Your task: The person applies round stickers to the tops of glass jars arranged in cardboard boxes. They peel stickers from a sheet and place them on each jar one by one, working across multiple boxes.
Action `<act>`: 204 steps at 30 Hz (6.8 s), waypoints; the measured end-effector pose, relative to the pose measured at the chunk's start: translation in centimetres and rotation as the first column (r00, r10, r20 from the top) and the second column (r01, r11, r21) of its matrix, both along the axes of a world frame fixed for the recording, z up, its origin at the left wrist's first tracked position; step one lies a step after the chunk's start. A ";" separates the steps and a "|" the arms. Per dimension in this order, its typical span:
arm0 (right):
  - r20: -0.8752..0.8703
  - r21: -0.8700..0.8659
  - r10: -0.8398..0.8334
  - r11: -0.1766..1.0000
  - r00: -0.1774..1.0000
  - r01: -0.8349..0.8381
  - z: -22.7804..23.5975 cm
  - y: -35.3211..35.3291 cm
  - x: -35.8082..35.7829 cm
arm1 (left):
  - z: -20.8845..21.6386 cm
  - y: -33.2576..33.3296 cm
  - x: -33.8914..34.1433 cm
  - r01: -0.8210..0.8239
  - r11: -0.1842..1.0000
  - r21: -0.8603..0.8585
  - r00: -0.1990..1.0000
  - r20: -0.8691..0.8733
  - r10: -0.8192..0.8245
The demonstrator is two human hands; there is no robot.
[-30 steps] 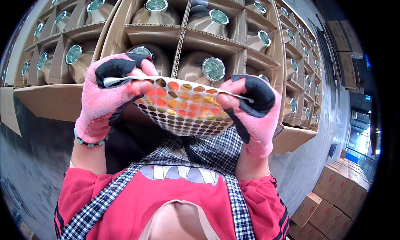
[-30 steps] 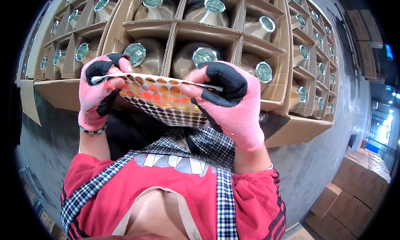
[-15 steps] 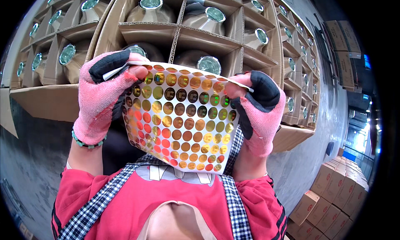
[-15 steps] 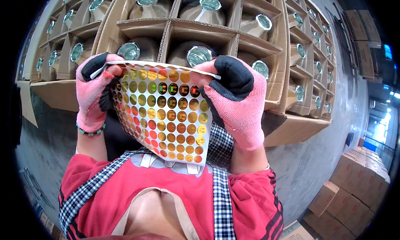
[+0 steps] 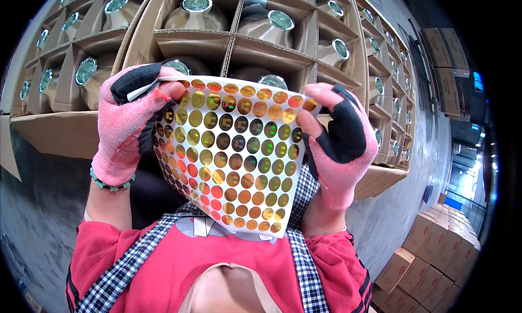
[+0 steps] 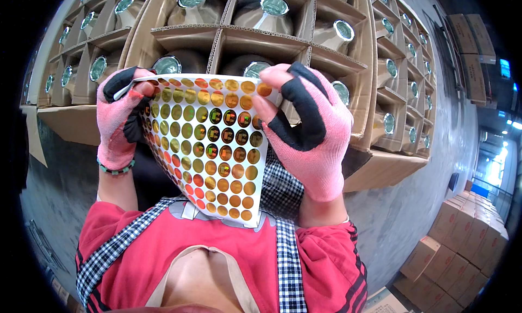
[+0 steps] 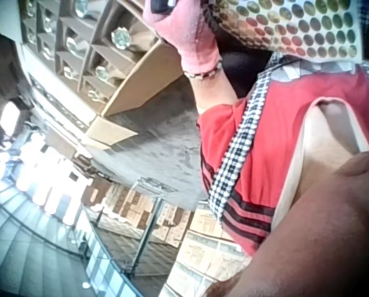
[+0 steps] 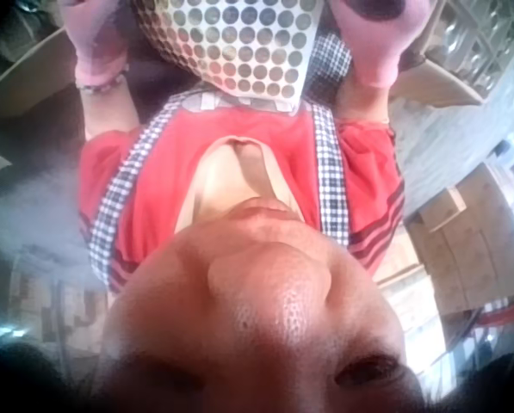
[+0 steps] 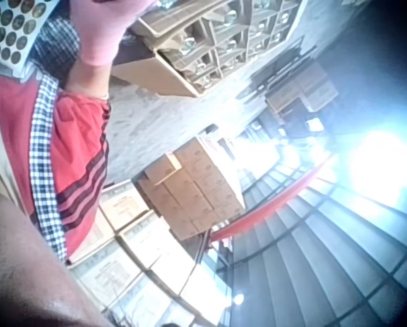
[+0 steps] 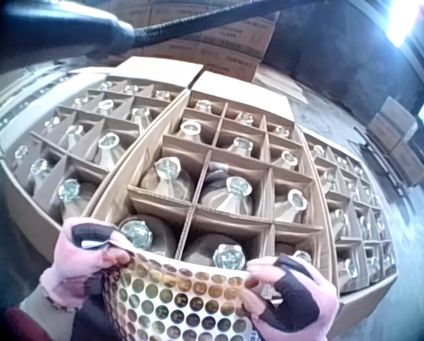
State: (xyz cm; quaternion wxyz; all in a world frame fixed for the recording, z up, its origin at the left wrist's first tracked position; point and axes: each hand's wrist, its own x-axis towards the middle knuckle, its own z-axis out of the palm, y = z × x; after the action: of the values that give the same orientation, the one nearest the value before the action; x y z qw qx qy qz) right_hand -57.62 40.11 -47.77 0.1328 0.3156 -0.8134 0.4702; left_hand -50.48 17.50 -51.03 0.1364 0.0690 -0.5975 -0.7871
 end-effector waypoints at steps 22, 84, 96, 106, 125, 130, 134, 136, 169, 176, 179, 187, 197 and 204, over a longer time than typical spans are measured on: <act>0.232 0.385 -0.160 0.921 0.960 0.060 -0.4 7.4 -2.9 | -0.9 -1.0 -0.8 0.012 0.998 -0.070 0.983 0.183 0.001; 0.361 0.572 -0.071 0.805 0.930 -0.160 -3.9 6.5 -20.2 | -1.4 -1.0 -1.5 0.151 0.986 -0.075 0.971 0.199 -0.134; -0.418 0.796 -0.120 0.429 0.900 0.427 -3.0 4.2 -19.7 | -1.3 -0.9 -1.7 0.187 0.982 0.006 0.963 0.193 -0.185; 0.211 0.442 0.315 0.814 0.926 -0.377 2.9 -2.6 -3.3 | -1.4 -0.6 -1.7 0.153 0.988 -0.002 0.981 0.124 -0.152; 0.018 0.424 0.204 0.885 0.979 -0.192 3.1 -1.7 -2.1 | -1.4 -0.2 -1.6 0.098 0.990 0.096 0.989 0.103 -0.108; -0.166 0.437 0.336 0.868 0.927 -0.236 2.5 -0.9 -2.8 | -1.3 0.2 -1.6 0.093 0.990 0.104 0.985 0.134 -0.107; -0.252 0.409 0.350 0.883 0.902 -0.229 1.8 -0.1 -3.2 | -0.6 0.9 -1.1 0.065 0.995 0.077 0.984 0.160 -0.076; -0.281 0.435 0.382 0.868 0.880 -0.238 1.7 0.4 -3.6 | -0.6 1.2 -1.1 0.070 0.994 0.080 0.988 0.132 -0.080; 0.114 0.016 0.665 0.742 0.738 -0.671 2.0 -0.1 -11.5 | -0.8 5.8 0.1 -0.366 0.930 0.044 0.902 0.263 0.343; 0.143 0.396 0.181 0.891 0.973 -0.224 -1.7 1.1 -32.3 | -2.0 5.5 -0.3 -0.293 0.953 -0.082 0.928 0.216 0.304; 0.084 0.843 0.117 0.521 0.990 -0.133 -3.6 0.2 -34.8 | -1.7 5.3 -0.4 -0.268 0.962 -0.054 0.937 0.218 0.273; -0.188 0.965 0.106 0.204 0.976 0.163 -6.0 -1.1 -35.3 | -2.3 4.8 -0.3 -0.237 0.967 -0.094 0.944 0.213 0.252; 0.162 0.251 0.618 0.728 0.769 -0.638 2.6 -2.8 -13.2 | -3.2 4.7 0.0 -0.247 0.969 -0.003 0.969 0.025 0.247; 0.307 0.457 0.539 0.640 0.785 -0.618 2.5 -2.2 -9.1 | -3.1 4.7 -0.2 -0.208 0.976 -0.067 0.978 -0.010 0.208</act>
State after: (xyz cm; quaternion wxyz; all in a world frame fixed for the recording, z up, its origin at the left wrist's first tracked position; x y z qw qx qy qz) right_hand -66.71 37.88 -45.24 -0.1767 0.5488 -0.7735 0.2631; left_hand -50.67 22.25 -54.12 0.2211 0.1252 -0.6133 -0.7479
